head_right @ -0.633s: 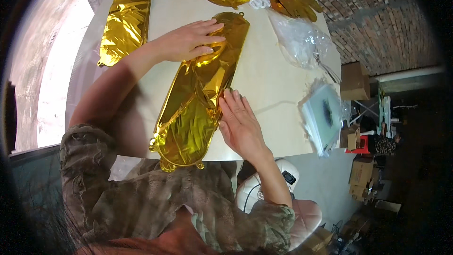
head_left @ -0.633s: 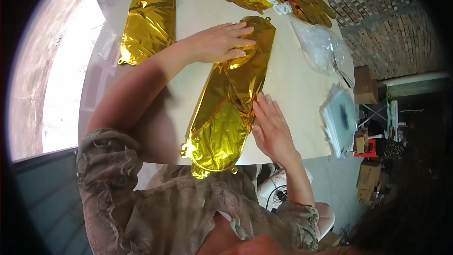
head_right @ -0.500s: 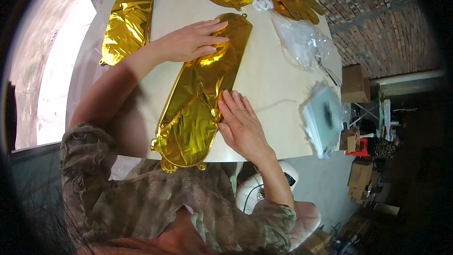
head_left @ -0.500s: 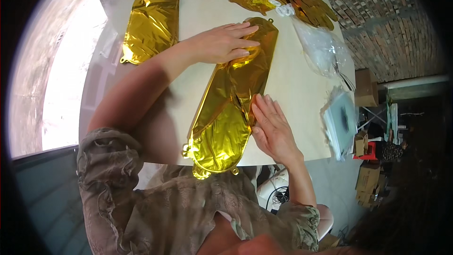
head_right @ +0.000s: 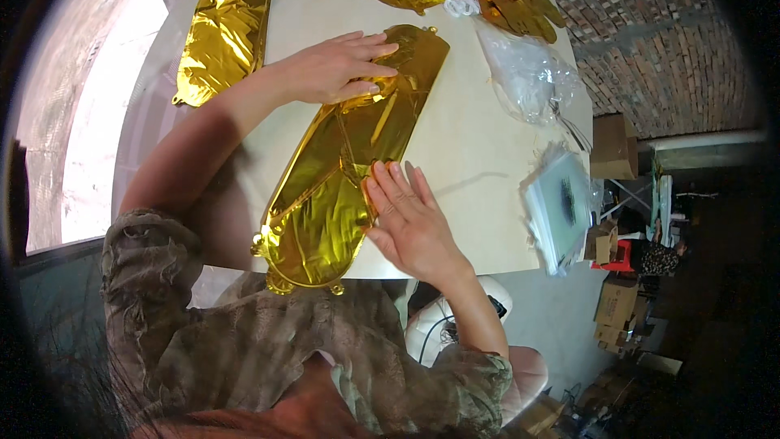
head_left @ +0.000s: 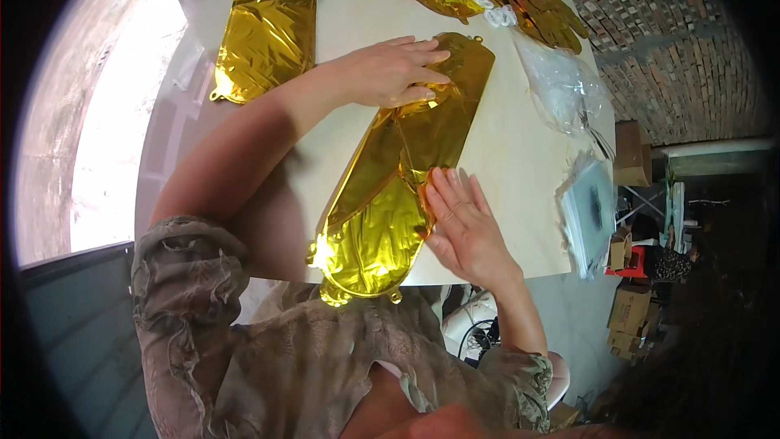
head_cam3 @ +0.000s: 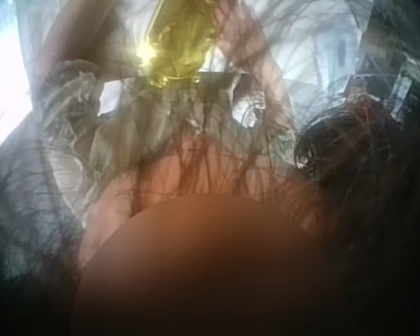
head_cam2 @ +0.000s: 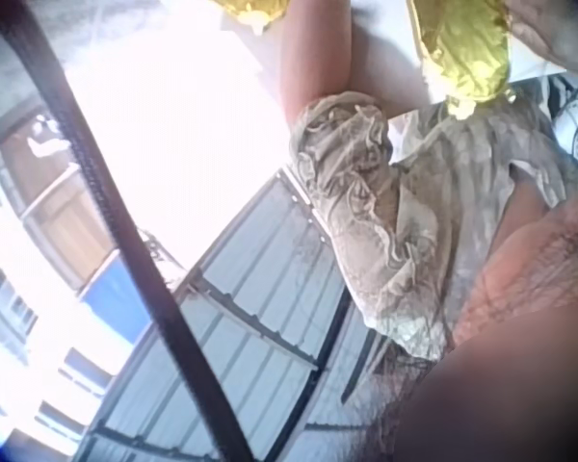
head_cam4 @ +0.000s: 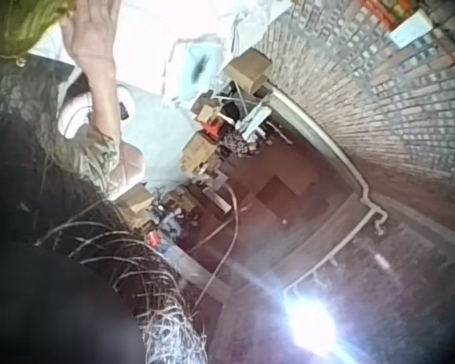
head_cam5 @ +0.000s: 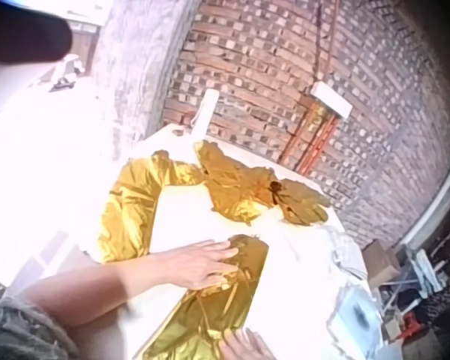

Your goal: The person folds a gold-colored foil balloon on a table by hand.

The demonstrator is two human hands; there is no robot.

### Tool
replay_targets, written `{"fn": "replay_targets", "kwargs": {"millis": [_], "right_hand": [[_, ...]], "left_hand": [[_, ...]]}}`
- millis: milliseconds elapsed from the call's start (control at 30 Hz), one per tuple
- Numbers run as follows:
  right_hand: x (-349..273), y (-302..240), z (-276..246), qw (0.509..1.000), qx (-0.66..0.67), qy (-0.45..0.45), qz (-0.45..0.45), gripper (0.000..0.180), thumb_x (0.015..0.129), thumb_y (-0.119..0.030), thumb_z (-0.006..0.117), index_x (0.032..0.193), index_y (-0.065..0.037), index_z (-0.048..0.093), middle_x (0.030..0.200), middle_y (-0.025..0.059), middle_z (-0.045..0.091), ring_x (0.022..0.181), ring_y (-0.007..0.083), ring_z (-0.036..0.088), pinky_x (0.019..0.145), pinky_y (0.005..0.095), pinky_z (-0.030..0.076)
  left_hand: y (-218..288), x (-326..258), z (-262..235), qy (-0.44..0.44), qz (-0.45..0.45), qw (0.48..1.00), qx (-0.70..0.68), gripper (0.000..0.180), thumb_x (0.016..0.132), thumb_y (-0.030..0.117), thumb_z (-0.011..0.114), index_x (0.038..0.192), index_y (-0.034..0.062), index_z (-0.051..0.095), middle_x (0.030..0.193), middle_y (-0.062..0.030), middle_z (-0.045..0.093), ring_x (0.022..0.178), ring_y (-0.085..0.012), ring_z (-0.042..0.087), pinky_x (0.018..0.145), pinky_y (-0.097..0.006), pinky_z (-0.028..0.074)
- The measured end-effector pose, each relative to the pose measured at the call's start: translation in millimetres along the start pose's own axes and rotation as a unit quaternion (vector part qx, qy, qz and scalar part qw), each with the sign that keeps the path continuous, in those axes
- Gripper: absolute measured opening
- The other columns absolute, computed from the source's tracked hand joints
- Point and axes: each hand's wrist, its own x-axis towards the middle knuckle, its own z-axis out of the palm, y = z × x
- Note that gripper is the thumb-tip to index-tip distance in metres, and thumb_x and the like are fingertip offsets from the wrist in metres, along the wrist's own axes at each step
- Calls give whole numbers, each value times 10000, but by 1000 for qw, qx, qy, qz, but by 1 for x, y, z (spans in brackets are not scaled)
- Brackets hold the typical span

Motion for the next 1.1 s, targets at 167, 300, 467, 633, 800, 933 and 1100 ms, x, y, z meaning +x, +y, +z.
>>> {"fn": "replay_targets", "kwargs": {"millis": [167, 300, 467, 633, 800, 933, 1100], "right_hand": [[-11, -23, 5, 998, -20, -51, -12, 828, 923, -417, 625, 1526, 52, 306, 1622, 243, 233, 1518, 389, 205, 1211, 582, 137], [-24, -50, 20, 996, 39, -64, -38, 878, 892, -502, 635, 1533, 13, 328, 1616, 250, 245, 1520, 380, 208, 1211, 583, 137], [-33, -39, 13, 984, 75, -60, -151, 690, 916, -459, 627, 1459, -62, 474, 1548, 201, 405, 1465, 360, 347, 1210, 544, 218], [-2, 12, -14, 987, -114, 93, -58, 543, 793, -44, 742, 1317, -58, 603, 1444, 155, 546, 1357, 336, 508, 1141, 503, 386], [35, 27, -16, 981, -119, 79, -128, 632, 769, -42, 733, 1375, -51, 553, 1455, 154, 534, 1353, 343, 508, 1152, 495, 382], [54, 41, -23, 985, -86, 44, -145, 747, 723, -77, 724, 1433, -44, 493, 1515, 177, 458, 1408, 357, 435, 1185, 511, 330], [68, 51, -22, 987, -55, -26, -151, 814, 753, -235, 707, 1497, -67, 421, 1581, 231, 322, 1470, 403, 304, 1224, 529, 218]], "left_hand": [[3, 2, -1, -15, -15, 1000, -2, 405, 1022, 319, 528, 1376, 131, 581, 1541, -169, 418, 1462, -351, 328, 1220, -474, 253], [2, -1, 2, -19, -20, 1000, 7, 412, 1024, 330, 522, 1379, 128, 577, 1534, -175, 424, 1460, -360, 328, 1221, -481, 248], [1, 2, 0, -21, -15, 1000, -1, 421, 1025, 332, 519, 1386, 121, 568, 1536, -183, 419, 1459, -368, 327, 1223, -484, 243], [2, 4, -3, -32, -17, 999, 5, 425, 1024, 328, 520, 1394, 123, 562, 1543, -188, 408, 1461, -372, 324, 1223, -489, 243], [5, 3, -7, -44, -29, 999, -11, 427, 998, 298, 569, 1395, 144, 568, 1547, -180, 407, 1462, -372, 326, 1222, -494, 245], [4, 3, -5, -35, -27, 999, -4, 430, 986, 288, 586, 1392, 147, 573, 1548, -177, 407, 1461, -370, 330, 1222, -497, 244], [3, 0, -3, -21, -14, 1000, 10, 435, 1002, 367, 537, 1383, 165, 592, 1519, -172, 452, 1442, -371, 363, 1209, -485, 268]]}}
